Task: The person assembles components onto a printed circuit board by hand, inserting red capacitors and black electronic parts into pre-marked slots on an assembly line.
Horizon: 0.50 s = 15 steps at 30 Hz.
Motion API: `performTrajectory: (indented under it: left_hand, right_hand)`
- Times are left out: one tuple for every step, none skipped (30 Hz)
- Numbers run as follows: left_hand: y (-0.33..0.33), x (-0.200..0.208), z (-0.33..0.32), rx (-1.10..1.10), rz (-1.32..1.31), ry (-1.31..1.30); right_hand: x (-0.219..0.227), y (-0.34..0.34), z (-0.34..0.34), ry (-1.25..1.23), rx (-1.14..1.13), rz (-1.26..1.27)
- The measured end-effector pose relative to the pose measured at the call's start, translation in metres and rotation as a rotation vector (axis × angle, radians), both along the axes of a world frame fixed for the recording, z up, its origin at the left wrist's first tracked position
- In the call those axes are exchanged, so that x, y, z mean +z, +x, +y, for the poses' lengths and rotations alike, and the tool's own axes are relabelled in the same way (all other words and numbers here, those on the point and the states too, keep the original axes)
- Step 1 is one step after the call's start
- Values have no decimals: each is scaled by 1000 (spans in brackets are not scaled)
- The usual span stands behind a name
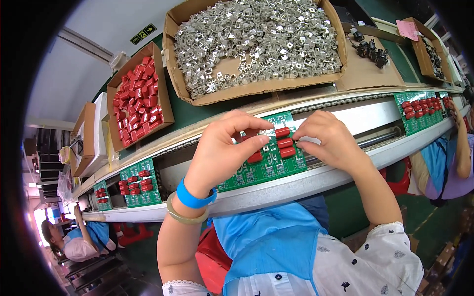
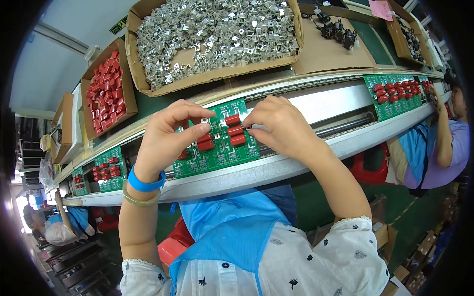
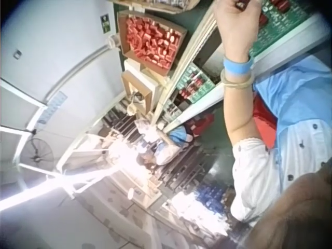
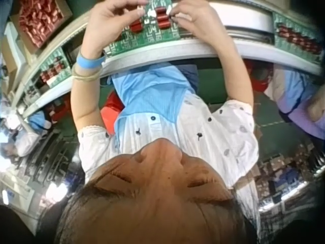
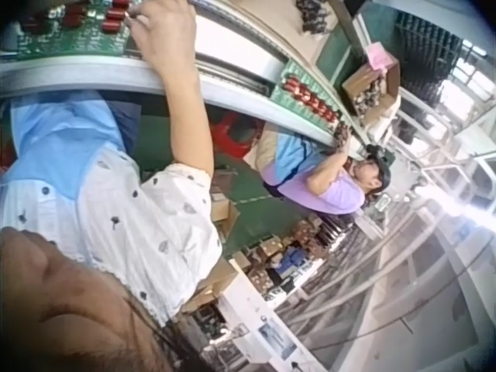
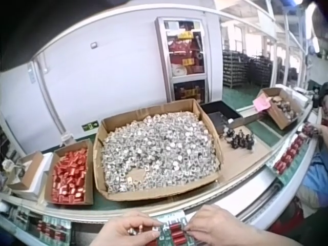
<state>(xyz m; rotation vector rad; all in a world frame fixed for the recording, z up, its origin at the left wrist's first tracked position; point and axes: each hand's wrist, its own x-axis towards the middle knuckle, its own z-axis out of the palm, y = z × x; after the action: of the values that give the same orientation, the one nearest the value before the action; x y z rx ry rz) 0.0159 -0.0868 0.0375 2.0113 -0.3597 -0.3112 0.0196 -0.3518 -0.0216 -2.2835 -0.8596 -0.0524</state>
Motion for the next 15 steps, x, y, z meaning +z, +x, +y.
performTrajectory:
  left_hand:
    - [-1, 0, -2, 0, 2, 5]
    - [-2, 0, -5, 43, 58, 2]
    - [-4, 0, -7, 87, 113, -1]
    - [-6, -4, -9, 88, 114, 4]
    - [-7, -11, -10, 94, 102, 0]
    - [-8, -19, -10, 100, 91, -5]
    - [-9, -24, -11, 57, -106, 114]
    - [-11, -27, -12, 57, -104, 118]
    - [-11, -30, -13, 12, -227, 217]
    - [-12, -32, -16, -34, -351, 315]
    - [-13, -37, -19, -26, -422, 319]
    - [-14, -37, -22, -30, -421, 320]
    - [-16, -37, -24, -2, -438, 369]
    - [-17, -38, -26, 26, -455, 417]
    - [-18, -39, -27, 25, -453, 419]
  right_hand:
    - [0, 0, 0, 5, 0, 2]
    - [-1, 0, -1, -2, 0, 6]
    - [-1, 0, -1, -9, 1, 9]
    - [-2, 0, -1, -4, 1, 10]
    - [-2, 0, -1, 35, -12, 25]
    - [-3, 0, -1, 73, -25, 40]
    - [-4, 0, -3, 77, -26, 42]
    - [-6, 1, -4, 105, -55, 44]
    - [-8, 1, -6, 133, -85, 46]
    - [-8, 1, -6, 135, -87, 48]
    - [-9, 1, -7, 141, -97, 61]
    - [-9, 1, -8, 146, -108, 75]
    - [-9, 0, -8, 147, -111, 77]
    - [-10, 0, -9, 138, -106, 73]
    - [-10, 1, -9, 128, -99, 68]
